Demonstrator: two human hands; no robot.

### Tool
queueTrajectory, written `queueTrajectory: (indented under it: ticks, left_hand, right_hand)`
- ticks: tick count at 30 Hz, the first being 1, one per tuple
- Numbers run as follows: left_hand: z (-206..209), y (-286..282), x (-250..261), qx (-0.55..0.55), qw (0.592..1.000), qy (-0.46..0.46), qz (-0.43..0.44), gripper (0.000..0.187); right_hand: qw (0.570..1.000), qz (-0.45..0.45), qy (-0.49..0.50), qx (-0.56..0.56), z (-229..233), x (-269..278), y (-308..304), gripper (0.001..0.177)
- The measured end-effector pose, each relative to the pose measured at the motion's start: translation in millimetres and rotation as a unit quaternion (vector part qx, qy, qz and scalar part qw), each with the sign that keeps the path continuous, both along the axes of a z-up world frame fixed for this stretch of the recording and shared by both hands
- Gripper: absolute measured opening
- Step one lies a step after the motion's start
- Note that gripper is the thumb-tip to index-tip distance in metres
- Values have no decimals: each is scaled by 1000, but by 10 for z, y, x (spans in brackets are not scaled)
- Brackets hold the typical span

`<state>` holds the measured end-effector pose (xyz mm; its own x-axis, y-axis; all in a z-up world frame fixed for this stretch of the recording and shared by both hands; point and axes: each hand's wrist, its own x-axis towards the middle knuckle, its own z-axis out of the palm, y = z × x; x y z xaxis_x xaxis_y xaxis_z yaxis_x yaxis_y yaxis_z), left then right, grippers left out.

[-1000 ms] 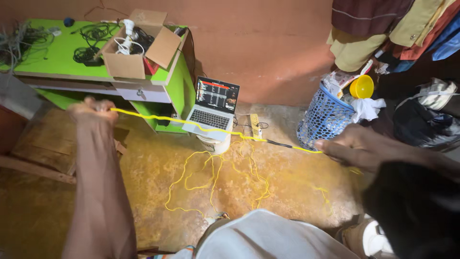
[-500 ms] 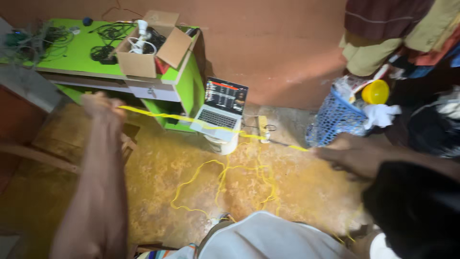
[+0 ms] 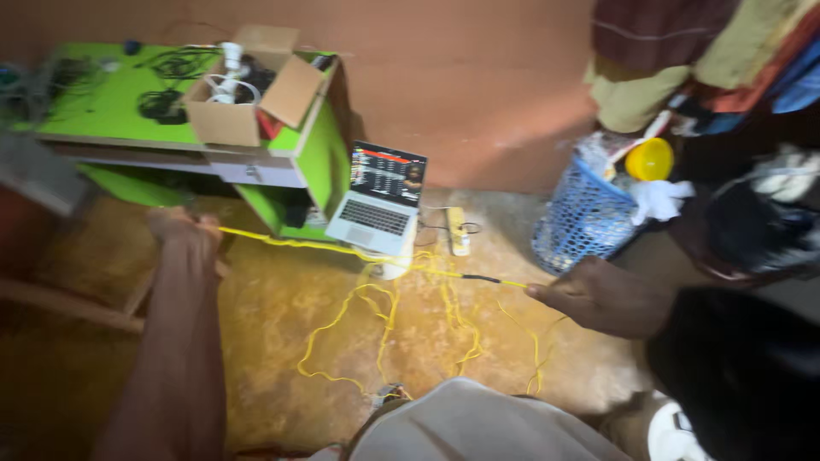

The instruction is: The person organizes a black power cable and a yellow extension cord. They coil the black cable and place it on a green desk, then untangle and coil the yellow cord by hand.

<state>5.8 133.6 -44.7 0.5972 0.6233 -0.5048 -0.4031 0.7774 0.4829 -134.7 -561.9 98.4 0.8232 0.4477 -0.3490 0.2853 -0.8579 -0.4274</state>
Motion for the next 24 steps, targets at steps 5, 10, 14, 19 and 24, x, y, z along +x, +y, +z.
queueTrajectory:
  ticks: [5, 10, 14, 19, 24]
  left_hand:
    - [131, 32, 111, 6, 998, -41, -42, 46]
    - [369, -402, 391, 25, 988, -43, -146, 51]
    - [413, -121, 202, 22, 995, -72, -64, 56]
    - [339, 267, 130, 27, 998, -34, 36, 61]
    - [45, 316, -112, 17, 997, 10, 71, 67]
  right_hand:
    - [998, 1, 22, 55, 396, 165, 35, 57]
    - [999, -30, 11, 33, 636, 284, 262, 67]
    - [999, -31, 24, 1, 462, 121, 217, 60]
    - [995, -80, 38, 43, 192, 94, 78, 70]
    - [996, -48, 68, -24, 337, 201, 63, 74]
